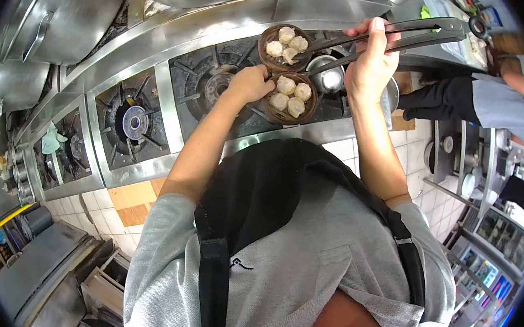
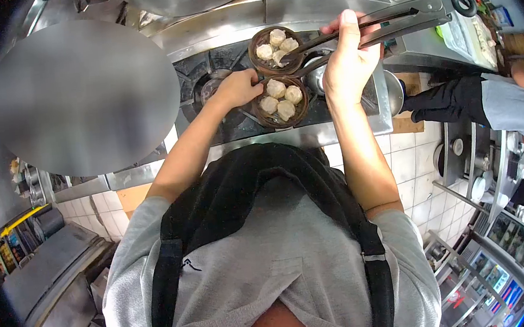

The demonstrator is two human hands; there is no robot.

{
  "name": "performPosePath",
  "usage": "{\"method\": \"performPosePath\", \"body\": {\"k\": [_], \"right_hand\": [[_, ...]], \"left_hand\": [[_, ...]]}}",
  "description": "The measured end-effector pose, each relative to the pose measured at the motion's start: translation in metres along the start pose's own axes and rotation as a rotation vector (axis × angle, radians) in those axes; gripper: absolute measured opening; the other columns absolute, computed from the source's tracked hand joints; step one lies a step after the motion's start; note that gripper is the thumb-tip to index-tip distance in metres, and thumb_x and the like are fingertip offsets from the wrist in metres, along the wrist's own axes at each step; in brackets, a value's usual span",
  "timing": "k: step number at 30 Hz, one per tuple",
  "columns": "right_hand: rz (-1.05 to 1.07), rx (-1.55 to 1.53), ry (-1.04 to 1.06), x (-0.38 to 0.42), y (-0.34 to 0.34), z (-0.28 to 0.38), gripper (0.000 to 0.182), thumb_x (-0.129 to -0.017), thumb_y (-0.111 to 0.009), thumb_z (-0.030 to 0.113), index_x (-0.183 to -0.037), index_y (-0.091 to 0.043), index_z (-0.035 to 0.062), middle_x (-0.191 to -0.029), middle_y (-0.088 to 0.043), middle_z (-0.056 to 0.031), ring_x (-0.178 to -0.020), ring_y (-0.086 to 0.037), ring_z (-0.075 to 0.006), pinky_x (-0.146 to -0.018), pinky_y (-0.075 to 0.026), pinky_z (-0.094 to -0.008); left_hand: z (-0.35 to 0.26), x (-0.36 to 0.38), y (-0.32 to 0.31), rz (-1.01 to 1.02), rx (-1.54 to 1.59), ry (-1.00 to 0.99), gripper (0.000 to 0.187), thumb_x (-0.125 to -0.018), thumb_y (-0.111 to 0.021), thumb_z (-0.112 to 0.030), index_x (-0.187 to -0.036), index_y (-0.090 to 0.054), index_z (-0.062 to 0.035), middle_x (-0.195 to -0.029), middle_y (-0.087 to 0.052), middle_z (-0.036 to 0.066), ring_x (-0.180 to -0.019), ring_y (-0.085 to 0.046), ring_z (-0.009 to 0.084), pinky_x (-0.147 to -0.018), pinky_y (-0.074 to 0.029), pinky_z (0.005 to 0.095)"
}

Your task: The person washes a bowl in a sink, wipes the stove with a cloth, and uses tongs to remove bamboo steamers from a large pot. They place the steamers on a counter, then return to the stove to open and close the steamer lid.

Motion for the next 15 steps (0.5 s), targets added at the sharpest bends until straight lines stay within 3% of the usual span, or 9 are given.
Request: {"method": "performPosePath", "body": {"k": [5, 8, 9, 10, 12, 13, 15], "right_hand": [[0.013, 0.046, -0.005, 0.01, -0.007, 0.0, 0.015, -0.098, -0.057, 0.017, -0.094, -0.052, 0.0036, -0.077, -0.057, -0.0054, -0.07, -0.056, -0.0139, -0.072, -0.049, -0.0306], [0.024, 0.071, -0.01, 0.015, -0.009, -0.002, 0.017, -0.098, -0.058, 0.019, -0.093, -0.052, 0.004, -0.077, -0.058, -0.0051, -0.071, -0.056, -0.0135, -0.072, -0.046, -0.0295], [0.039, 0.064, -0.01, 0.018, -0.011, -0.002, 0.017, -0.098, -0.058, 0.02, -0.093, -0.052, 0.0042, -0.076, -0.058, -0.0052, -0.071, -0.055, -0.0134, -0.072, -0.046, -0.0293], [0.055, 0.058, -0.011, 0.02, -0.012, -0.003, 0.018, -0.098, -0.058, 0.02, -0.093, -0.051, 0.0043, -0.076, -0.058, -0.0053, -0.072, -0.055, -0.0133, -0.072, -0.045, -0.0291], [0.081, 0.085, 0.005, 0.023, -0.011, -0.011, 0.019, -0.099, -0.057, 0.021, -0.094, -0.052, 0.0038, -0.08, -0.058, -0.0057, -0.071, -0.057, -0.0144, -0.072, -0.046, -0.03], [0.105, 0.11, 0.029, 0.023, -0.011, -0.013, 0.019, -0.1, -0.055, 0.022, -0.096, -0.052, 0.0034, -0.083, -0.058, -0.0061, -0.071, -0.059, -0.0155, -0.071, -0.048, -0.031], [0.099, 0.091, 0.017, 0.027, -0.017, -0.014, 0.019, -0.1, -0.056, 0.022, -0.095, -0.052, 0.0034, -0.08, -0.058, -0.0056, -0.071, -0.057, -0.014, -0.072, -0.047, -0.0296]], "left_hand": [[-0.004, 0.004, -0.01, -0.019, -0.032, 0.026, 0.037, -0.074, -0.068, -0.034, -0.083, -0.067, 0.0016, -0.084, -0.069, 0.023, -0.084, -0.068, 0.038, -0.077, -0.053, 0.0454], [-0.003, 0.023, -0.018, -0.004, 0.069, 0.194, 0.044, -0.073, -0.067, -0.035, -0.092, -0.07, 0.0049, -0.097, -0.069, 0.027, -0.098, -0.066, 0.0382, -0.087, -0.053, 0.045], [-0.001, 0.027, -0.023, -0.075, 0.137, 0.168, 0.043, -0.074, -0.066, -0.035, -0.089, -0.069, 0.0056, -0.085, -0.07, 0.025, -0.083, -0.07, 0.0373, -0.081, -0.055, 0.0425], [0.001, 0.03, -0.026, -0.072, 0.139, 0.172, 0.043, -0.074, -0.066, -0.035, -0.089, -0.069, 0.0056, -0.085, -0.07, 0.025, -0.083, -0.07, 0.0373, -0.081, -0.055, 0.0425], [0.003, 0.04, -0.03, 0.042, 0.394, 0.312, 0.037, -0.076, -0.066, -0.031, -0.084, -0.066, 0.0046, -0.071, -0.069, 0.019, -0.063, -0.07, 0.0301, -0.067, -0.057, 0.038], [0.006, 0.04, -0.032, 0.042, 0.395, 0.313, 0.037, -0.076, -0.066, -0.031, -0.084, -0.066, 0.0046, -0.071, -0.069, 0.019, -0.063, -0.07, 0.0301, -0.067, -0.057, 0.038], [0.01, 0.04, -0.035, 0.022, 0.555, 0.3, 0.03, -0.082, -0.067, -0.027, -0.079, -0.058, 0.0013, -0.063, -0.066, 0.01, -0.048, -0.061, 0.0141, -0.048, -0.049, 0.0303]]}}
Point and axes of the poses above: each hand's wrist, its own x-axis away from the middle knuckle, its own y-axis out of the back of the hand, z = x × y, the point moved 6 cm from there along -x, towards the middle knuckle
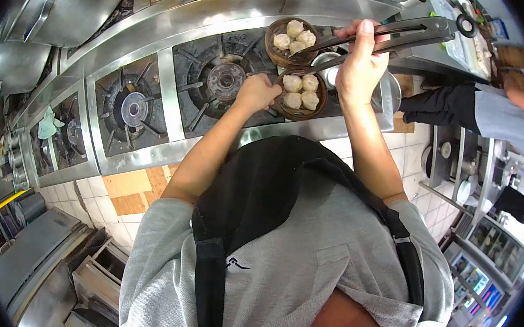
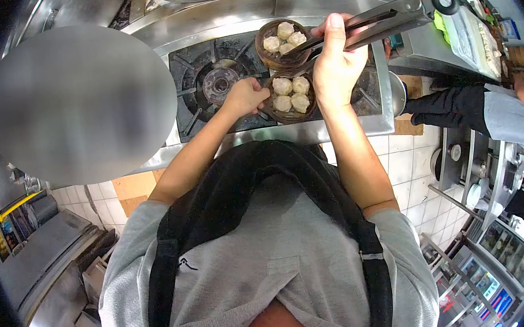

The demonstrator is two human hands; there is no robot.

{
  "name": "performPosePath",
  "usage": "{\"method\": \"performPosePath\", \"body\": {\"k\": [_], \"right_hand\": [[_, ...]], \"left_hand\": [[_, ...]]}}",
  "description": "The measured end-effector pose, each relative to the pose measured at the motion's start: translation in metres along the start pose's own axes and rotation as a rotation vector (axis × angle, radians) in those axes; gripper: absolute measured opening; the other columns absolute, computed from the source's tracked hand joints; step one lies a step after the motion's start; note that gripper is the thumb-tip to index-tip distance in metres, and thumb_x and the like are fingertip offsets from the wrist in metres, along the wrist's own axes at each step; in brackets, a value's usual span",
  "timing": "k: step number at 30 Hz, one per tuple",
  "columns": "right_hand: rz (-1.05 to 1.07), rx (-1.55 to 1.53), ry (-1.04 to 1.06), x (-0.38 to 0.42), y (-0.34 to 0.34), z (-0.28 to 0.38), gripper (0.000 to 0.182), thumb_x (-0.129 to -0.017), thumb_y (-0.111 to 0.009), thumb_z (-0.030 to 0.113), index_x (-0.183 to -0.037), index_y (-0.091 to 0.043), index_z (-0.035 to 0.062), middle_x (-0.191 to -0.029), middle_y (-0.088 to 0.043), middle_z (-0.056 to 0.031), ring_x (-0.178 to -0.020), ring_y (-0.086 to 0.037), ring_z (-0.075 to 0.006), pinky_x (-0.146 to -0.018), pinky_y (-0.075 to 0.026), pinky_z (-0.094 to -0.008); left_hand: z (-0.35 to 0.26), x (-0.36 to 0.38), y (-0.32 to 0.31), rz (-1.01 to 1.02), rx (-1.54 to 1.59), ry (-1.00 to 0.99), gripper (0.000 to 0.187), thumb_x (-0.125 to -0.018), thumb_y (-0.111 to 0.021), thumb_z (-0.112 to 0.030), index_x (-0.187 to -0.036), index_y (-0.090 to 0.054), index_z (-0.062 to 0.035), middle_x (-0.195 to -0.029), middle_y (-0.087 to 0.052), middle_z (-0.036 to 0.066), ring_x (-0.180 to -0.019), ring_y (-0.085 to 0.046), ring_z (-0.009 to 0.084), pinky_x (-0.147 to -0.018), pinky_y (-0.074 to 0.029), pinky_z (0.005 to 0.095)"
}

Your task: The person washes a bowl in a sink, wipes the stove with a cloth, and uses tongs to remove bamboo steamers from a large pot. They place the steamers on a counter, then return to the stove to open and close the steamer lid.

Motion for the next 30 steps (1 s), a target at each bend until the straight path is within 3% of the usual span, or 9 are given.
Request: {"method": "performPosePath", "body": {"k": [6, 9, 14, 23, 30], "right_hand": [[-0.002, -0.01, 0.015, 0.006, -0.009, -0.001, 0.02, -0.099, -0.058, 0.022, -0.096, -0.053, 0.0033, -0.079, -0.058, -0.0043, -0.074, -0.053, -0.0111, -0.072, -0.044, -0.0269], [0.012, -0.011, 0.009, 0.007, -0.011, 0.014, 0.02, -0.099, -0.059, 0.022, -0.096, -0.053, 0.0032, -0.079, -0.058, -0.004, -0.073, -0.052, -0.0109, -0.072, -0.044, -0.0269], [0.052, -0.028, -0.019, 0.01, -0.014, 0.002, 0.023, -0.098, -0.061, 0.025, -0.1, -0.054, 0.0033, -0.082, -0.059, -0.0038, -0.072, -0.052, -0.0081, -0.064, -0.042, -0.0217], [0.06, 0.046, 0.017, 0.007, -0.017, 0.003, 0.026, -0.099, -0.059, 0.029, -0.099, -0.055, 0.0026, -0.081, -0.059, -0.0037, -0.075, -0.055, -0.0114, -0.073, -0.045, -0.0271], [0.053, -0.017, -0.011, 0.009, -0.02, -0.009, 0.024, -0.099, -0.06, 0.025, -0.099, -0.056, 0.0018, -0.081, -0.06, -0.0041, -0.075, -0.055, -0.0111, -0.073, -0.045, -0.0263]], "left_hand": [[0.0, 0.001, 0.0, 0.005, 0.022, -0.037, 0.03, -0.08, -0.067, -0.026, -0.079, -0.058, 0.0023, -0.063, -0.067, 0.012, -0.048, -0.062, 0.0174, -0.048, -0.05, 0.0321], [0.004, -0.001, 0.0, 0.017, 0.028, -0.02, 0.029, -0.082, -0.068, -0.026, -0.081, -0.059, 0.0013, -0.064, -0.067, 0.009, -0.048, -0.06, 0.0143, -0.047, -0.048, 0.0291], [0.008, -0.002, -0.001, 0.016, 0.066, -0.025, 0.029, -0.084, -0.069, -0.027, -0.081, -0.06, 0.0005, -0.064, -0.067, 0.008, -0.048, -0.06, 0.0137, -0.046, -0.048, 0.0289], [0.011, 0.0, 0.0, 0.01, 0.092, -0.028, 0.029, -0.085, -0.069, -0.027, -0.082, -0.06, 0.0001, -0.064, -0.067, 0.008, -0.048, -0.06, 0.0132, -0.046, -0.047, 0.0289], [0.011, -0.001, -0.001, 0.015, 0.099, -0.046, 0.029, -0.086, -0.069, -0.027, -0.082, -0.059, 0.0001, -0.065, -0.067, 0.008, -0.048, -0.06, 0.0135, -0.046, -0.047, 0.0291]]}}
Point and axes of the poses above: each hand's wrist, its own x-axis away from the middle knuckle, its own y-axis out of the back of the hand, z = x × y, the point moved 6 cm from there along -x, towards the middle knuckle
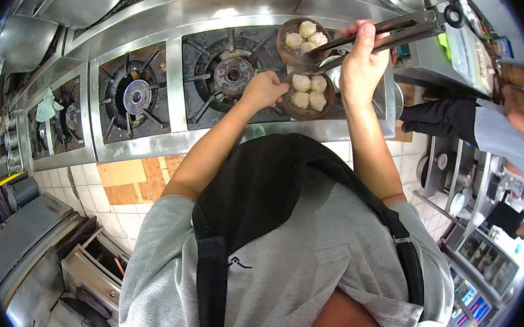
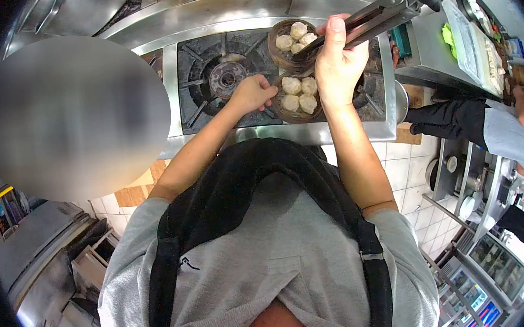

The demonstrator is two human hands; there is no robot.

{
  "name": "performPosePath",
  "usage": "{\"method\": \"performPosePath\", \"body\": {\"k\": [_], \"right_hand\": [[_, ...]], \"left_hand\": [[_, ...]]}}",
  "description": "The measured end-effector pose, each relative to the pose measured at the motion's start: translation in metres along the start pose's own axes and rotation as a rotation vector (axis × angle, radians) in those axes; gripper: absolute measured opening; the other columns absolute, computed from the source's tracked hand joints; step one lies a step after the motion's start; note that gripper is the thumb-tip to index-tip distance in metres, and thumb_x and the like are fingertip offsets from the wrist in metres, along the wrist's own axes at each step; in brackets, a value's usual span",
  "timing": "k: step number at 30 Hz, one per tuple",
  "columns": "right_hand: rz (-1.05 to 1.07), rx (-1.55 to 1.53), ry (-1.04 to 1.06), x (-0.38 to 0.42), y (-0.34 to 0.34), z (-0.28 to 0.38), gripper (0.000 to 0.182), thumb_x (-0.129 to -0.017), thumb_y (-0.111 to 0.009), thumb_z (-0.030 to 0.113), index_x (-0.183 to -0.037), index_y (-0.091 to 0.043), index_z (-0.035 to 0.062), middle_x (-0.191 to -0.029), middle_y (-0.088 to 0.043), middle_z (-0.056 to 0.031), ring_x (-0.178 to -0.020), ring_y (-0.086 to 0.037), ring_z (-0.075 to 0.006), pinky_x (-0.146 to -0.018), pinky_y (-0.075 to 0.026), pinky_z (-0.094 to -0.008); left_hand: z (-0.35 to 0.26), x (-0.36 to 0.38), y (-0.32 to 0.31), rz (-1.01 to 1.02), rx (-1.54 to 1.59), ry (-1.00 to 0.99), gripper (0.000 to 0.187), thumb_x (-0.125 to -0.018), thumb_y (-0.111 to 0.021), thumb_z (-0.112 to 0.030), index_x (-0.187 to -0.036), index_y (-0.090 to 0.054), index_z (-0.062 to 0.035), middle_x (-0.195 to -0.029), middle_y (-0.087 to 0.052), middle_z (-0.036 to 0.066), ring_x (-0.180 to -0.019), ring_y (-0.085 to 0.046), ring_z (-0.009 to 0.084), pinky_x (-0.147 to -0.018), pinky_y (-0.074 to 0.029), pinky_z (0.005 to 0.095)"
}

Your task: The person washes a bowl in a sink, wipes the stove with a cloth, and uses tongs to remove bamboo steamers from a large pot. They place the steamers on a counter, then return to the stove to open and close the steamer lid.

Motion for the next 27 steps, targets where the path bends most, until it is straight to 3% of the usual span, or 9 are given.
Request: {"method": "performPosePath", "body": {"k": [5, 6, 10, 18, 23, 24, 25, 27], "right_hand": [[0.069, 0.187, -0.074, 0.009, -0.001, -0.02, 0.021, -0.097, -0.063, 0.023, -0.094, -0.058, 0.0032, -0.078, -0.061, -0.0026, -0.074, -0.056, -0.0103, -0.071, -0.045, -0.0255], [0.031, 0.159, -0.104, 0.006, 0.0, -0.029, 0.025, -0.095, -0.066, 0.025, -0.085, -0.058, 0.0044, -0.071, -0.06, -0.0015, -0.068, -0.055, -0.01, -0.065, -0.044, -0.0257], [-0.085, 0.068, -0.148, -0.018, 0.004, -0.04, 0.034, -0.092, -0.071, 0.028, -0.071, -0.056, 0.0055, -0.058, -0.055, -0.0002, -0.054, -0.05, -0.0094, -0.054, -0.042, -0.0257], [-0.066, 0.112, -0.174, -0.04, 0.008, -0.034, 0.037, -0.088, -0.076, 0.024, -0.063, -0.054, 0.0076, -0.053, -0.053, 0.0008, -0.046, -0.047, -0.0068, -0.046, -0.038, -0.0241], [-0.082, 0.062, -0.242, -0.054, 0.026, -0.007, 0.038, -0.088, -0.074, 0.023, -0.061, -0.053, 0.0077, -0.051, -0.052, -0.0014, -0.044, -0.049, -0.0106, -0.045, -0.039, -0.0261], [-0.092, 0.063, -0.249, -0.056, 0.028, 0.005, 0.037, -0.088, -0.072, 0.015, -0.064, -0.045, 0.0085, -0.052, -0.042, -0.0013, -0.042, -0.041, -0.013, -0.046, -0.042, -0.0309], [-0.075, 0.05, -0.242, -0.058, 0.033, 0.015, 0.037, -0.089, -0.07, 0.015, -0.064, -0.044, 0.0087, -0.052, -0.041, -0.0008, -0.042, -0.04, -0.0133, -0.046, -0.042, -0.0317], [-0.076, -0.067, -0.264, -0.059, 0.046, 0.038, 0.035, -0.089, -0.072, 0.018, -0.064, -0.05, 0.0064, -0.049, -0.044, -0.0012, -0.041, -0.043, -0.0124, -0.046, -0.041, -0.0302]], "left_hand": [[0.0, 0.0, 0.0, 0.011, -0.011, 0.02, 0.029, -0.087, -0.068, -0.027, -0.083, -0.059, -0.0001, -0.065, -0.067, 0.008, -0.049, -0.06, 0.0135, -0.046, -0.047, 0.0289], [0.0, -0.001, 0.001, 0.015, -0.017, 0.019, 0.029, -0.088, -0.068, -0.027, -0.083, -0.059, -0.0003, -0.066, -0.067, 0.008, -0.05, -0.06, 0.0133, -0.046, -0.047, 0.0287], [0.001, 0.002, 0.007, 0.024, 0.004, 0.006, 0.029, -0.088, -0.068, -0.028, -0.083, -0.059, -0.0009, -0.069, -0.068, 0.009, -0.051, -0.06, 0.0131, -0.047, -0.047, 0.028], [0.028, 0.021, 0.028, -0.013, 0.078, 0.027, 0.028, -0.091, -0.067, -0.027, -0.085, -0.06, -0.001, -0.068, -0.065, 0.005, -0.052, -0.057, 0.0104, -0.049, -0.046, 0.0259], [0.031, 0.03, 0.04, -0.069, 0.183, 0.034, 0.026, -0.091, -0.067, -0.027, -0.086, -0.062, -0.0015, -0.068, -0.066, 0.006, -0.053, -0.058, 0.0106, -0.048, -0.046, 0.0259], [0.025, 0.035, 0.043, -0.081, 0.173, 0.059, 0.026, -0.091, -0.067, -0.026, -0.086, -0.062, -0.0015, -0.069, -0.066, 0.005, -0.053, -0.057, 0.0101, -0.048, -0.046, 0.0252], [0.026, 0.035, 0.044, -0.082, 0.164, 0.078, 0.025, -0.091, -0.067, -0.025, -0.087, -0.062, -0.0015, -0.07, -0.066, 0.005, -0.053, -0.057, 0.0101, -0.048, -0.046, 0.0252], [0.034, 0.029, 0.041, -0.07, 0.262, 0.023, 0.021, -0.094, -0.063, -0.022, -0.089, -0.061, -0.0014, -0.071, -0.066, 0.005, -0.054, -0.055, 0.0095, -0.05, -0.044, 0.0243]]}}
Point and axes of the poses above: each hand's wrist, its own x-axis away from the middle knuckle, its own y-axis out of the back of the hand, z = x × y, the point moved 6 cm from there along -x, towards the middle knuckle
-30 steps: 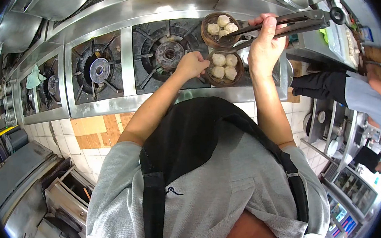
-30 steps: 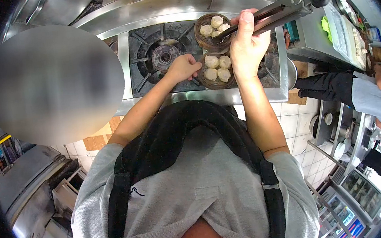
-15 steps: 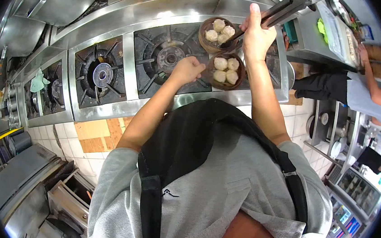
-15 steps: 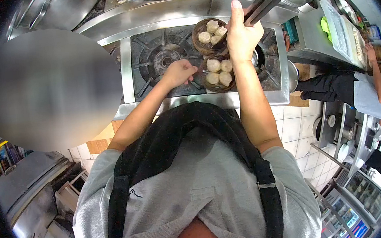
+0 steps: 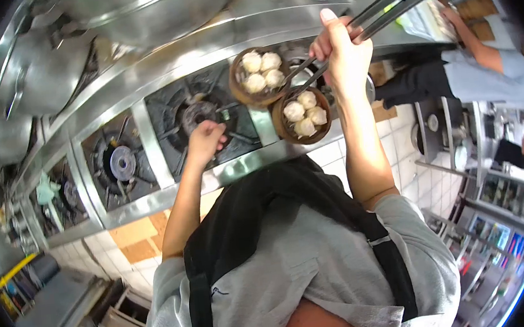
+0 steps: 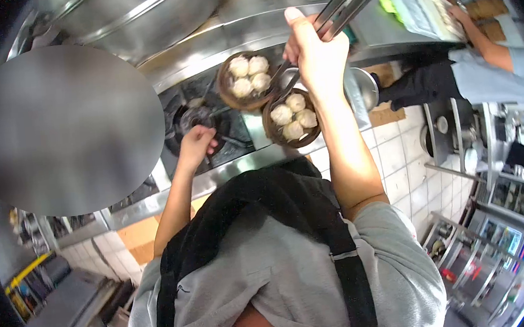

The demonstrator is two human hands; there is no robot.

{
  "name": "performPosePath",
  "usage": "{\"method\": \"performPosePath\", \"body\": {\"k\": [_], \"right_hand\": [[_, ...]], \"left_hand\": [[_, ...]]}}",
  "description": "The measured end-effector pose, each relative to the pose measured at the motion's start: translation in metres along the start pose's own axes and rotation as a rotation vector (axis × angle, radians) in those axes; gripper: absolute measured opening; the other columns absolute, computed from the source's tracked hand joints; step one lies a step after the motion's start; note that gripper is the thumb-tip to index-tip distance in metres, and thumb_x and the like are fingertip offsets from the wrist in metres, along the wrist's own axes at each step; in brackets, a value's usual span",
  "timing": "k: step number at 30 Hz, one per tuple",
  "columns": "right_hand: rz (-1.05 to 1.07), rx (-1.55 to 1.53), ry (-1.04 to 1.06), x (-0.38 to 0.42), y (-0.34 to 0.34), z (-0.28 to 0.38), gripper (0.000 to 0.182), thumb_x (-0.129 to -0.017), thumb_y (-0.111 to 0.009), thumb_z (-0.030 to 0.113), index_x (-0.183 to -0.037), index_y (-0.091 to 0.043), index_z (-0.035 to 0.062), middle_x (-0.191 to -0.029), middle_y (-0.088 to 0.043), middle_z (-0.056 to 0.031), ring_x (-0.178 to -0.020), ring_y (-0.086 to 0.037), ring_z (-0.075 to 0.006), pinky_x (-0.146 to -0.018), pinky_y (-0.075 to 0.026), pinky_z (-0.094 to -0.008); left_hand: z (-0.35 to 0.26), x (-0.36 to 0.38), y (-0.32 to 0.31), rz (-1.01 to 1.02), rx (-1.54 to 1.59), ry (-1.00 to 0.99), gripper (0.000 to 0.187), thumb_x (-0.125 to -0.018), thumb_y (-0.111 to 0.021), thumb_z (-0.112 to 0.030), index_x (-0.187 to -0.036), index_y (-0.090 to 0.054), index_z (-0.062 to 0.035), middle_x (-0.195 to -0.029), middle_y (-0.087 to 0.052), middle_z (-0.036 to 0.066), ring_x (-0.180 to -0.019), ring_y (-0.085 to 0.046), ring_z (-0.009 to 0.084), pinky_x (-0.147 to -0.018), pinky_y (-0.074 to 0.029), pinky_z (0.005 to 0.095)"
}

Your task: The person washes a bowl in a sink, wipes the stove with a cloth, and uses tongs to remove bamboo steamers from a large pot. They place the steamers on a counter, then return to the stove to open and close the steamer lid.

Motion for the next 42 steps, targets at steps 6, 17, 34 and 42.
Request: {"method": "performPosePath", "body": {"k": [6, 17, 34, 42], "right_hand": [[-0.078, -0.034, 0.038, 0.02, 0.077, 0.057, 0.034, -0.089, -0.071, 0.016, -0.065, -0.049, 0.0077, -0.05, -0.043, 0.0003, -0.041, -0.041, -0.0113, -0.044, -0.039, -0.0289], [-0.542, 0.275, 0.038, 0.13, 0.334, 0.148, 0.035, -0.088, -0.073, 0.023, -0.065, -0.051, 0.0066, -0.052, -0.048, 0.0001, -0.044, -0.047, -0.0101, -0.044, -0.04, -0.0272], [-1.224, 0.294, 0.302, 0.331, 0.683, 0.266, 0.033, -0.09, -0.072, 0.019, -0.068, -0.051, 0.006, -0.052, -0.048, -0.0001, -0.042, -0.045, -0.0099, -0.042, -0.038, -0.0264], [-1.46, 0.254, 0.48, 0.353, 0.811, 0.301, 0.031, -0.09, -0.07, 0.017, -0.071, -0.048, 0.0073, -0.051, -0.043, 0.0003, -0.041, -0.041, -0.011, -0.042, -0.037, -0.0286]], "left_hand": [[-0.017, -0.001, -0.035, 0.065, -0.057, -0.048, 0.017, -0.095, -0.061, -0.018, -0.09, -0.061, -0.0016, -0.07, -0.063, 0.004, -0.056, -0.055, 0.0094, -0.051, -0.044, 0.0239], [-0.03, -0.008, -0.232, 0.478, -0.25, -0.257, 0.005, -0.091, -0.058, -0.006, -0.087, -0.059, -0.0036, -0.071, -0.063, 0.003, -0.058, -0.056, 0.0087, -0.054, -0.046, 0.0225], [-0.042, 0.079, -0.691, 1.081, -1.312, -0.805, 0.027, -0.084, -0.062, -0.036, -0.092, -0.065, -0.0097, -0.087, -0.07, 0.015, -0.084, -0.067, 0.0354, -0.074, -0.052, 0.045], [0.079, -0.048, -0.751, 1.275, -1.829, -0.596, 0.038, -0.081, -0.06, -0.038, -0.101, -0.073, -0.009, -0.104, -0.071, 0.018, -0.1, -0.067, 0.0345, -0.089, -0.052, 0.0457]]}}
Point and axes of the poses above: each hand's wrist, its own x-axis away from the middle knuckle, its own y-axis out of the back of the hand, z = x × y, the point moved 6 cm from there along -x, towards the middle knuckle
